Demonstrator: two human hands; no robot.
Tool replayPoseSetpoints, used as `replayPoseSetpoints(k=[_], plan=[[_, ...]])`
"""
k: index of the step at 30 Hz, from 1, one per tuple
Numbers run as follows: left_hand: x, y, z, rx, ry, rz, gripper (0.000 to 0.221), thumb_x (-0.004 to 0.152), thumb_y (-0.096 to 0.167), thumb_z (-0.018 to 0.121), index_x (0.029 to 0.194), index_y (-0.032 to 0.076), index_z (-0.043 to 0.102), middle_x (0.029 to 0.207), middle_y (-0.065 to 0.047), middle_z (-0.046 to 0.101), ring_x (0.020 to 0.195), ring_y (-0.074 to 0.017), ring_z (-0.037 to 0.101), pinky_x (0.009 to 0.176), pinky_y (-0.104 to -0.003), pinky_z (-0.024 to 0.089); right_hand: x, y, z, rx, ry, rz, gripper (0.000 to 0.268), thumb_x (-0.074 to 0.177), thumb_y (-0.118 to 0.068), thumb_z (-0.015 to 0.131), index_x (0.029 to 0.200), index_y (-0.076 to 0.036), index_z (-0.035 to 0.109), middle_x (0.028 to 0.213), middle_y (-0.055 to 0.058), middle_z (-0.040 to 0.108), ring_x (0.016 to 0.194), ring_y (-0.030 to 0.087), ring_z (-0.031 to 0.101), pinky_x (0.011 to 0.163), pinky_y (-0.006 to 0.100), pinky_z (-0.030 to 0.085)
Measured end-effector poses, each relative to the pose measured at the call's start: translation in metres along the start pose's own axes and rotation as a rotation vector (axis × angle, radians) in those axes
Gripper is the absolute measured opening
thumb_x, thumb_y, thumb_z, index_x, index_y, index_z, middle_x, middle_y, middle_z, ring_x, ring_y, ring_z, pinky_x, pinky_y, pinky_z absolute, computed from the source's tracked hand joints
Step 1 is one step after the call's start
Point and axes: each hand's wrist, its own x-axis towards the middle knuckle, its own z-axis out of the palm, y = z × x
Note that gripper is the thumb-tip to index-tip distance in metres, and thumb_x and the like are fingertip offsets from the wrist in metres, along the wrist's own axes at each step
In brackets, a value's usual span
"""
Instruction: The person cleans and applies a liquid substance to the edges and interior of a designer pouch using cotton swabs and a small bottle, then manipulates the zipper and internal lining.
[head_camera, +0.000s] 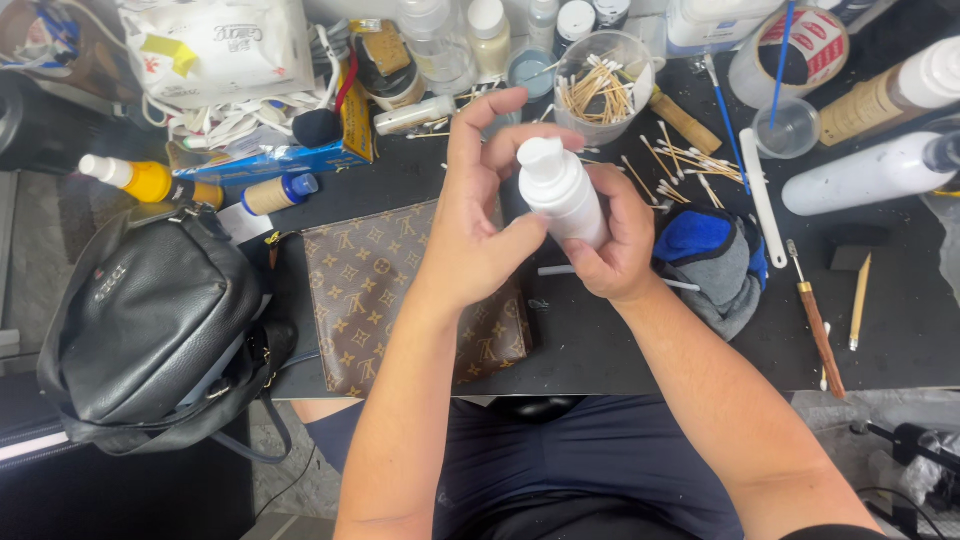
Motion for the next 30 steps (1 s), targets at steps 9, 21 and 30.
replayPoseSetpoints(k=[9, 21, 30], plan=[[0.001, -0.004, 0.002, 0.233, -0.027, 0.126, 0.074, 0.081, 0.010, 0.069, 0.147, 0.006, 0.034, 0.139, -0.008, 0.054, 0.134, -0.0193, 0.053, 0.121, -0.037, 0.040, 0.001, 0.003, -0.001, 0.006, 0.008, 0.044, 0.064, 0.096, -0.042, 0.068, 0.136, 0.005, 0.053, 0.123, 0.014, 0.065, 0.106, 0.018, 0.064, 0.096, 0.030, 0.051], [0.001, -0.008, 0.008, 0.392, 0.085, 0.033, 0.091, 0.077, 0.015, 0.085, 0.151, 0.006, 0.032, 0.128, -0.013, 0.062, 0.125, -0.0218, 0.061, 0.110, -0.038, 0.050, -0.003, 0.010, -0.008, 0.098, 0.010, 0.096, 0.066, 0.095, -0.042, 0.067, 0.137, 0.006, 0.052, 0.124, 0.010, 0.064, 0.109, 0.014, 0.061, 0.098, 0.028, 0.049], [-0.009, -0.008, -0.007, 0.184, -0.080, 0.123, 0.082, 0.091, 0.011, 0.071, 0.159, 0.007, 0.025, 0.148, -0.017, 0.051, 0.140, -0.0252, 0.051, 0.124, -0.040, 0.042, -0.010, 0.012, -0.007, 0.150, -0.078, 0.085, 0.067, 0.091, -0.038, 0.072, 0.139, 0.004, 0.051, 0.130, 0.011, 0.061, 0.115, 0.017, 0.060, 0.105, 0.030, 0.048]])
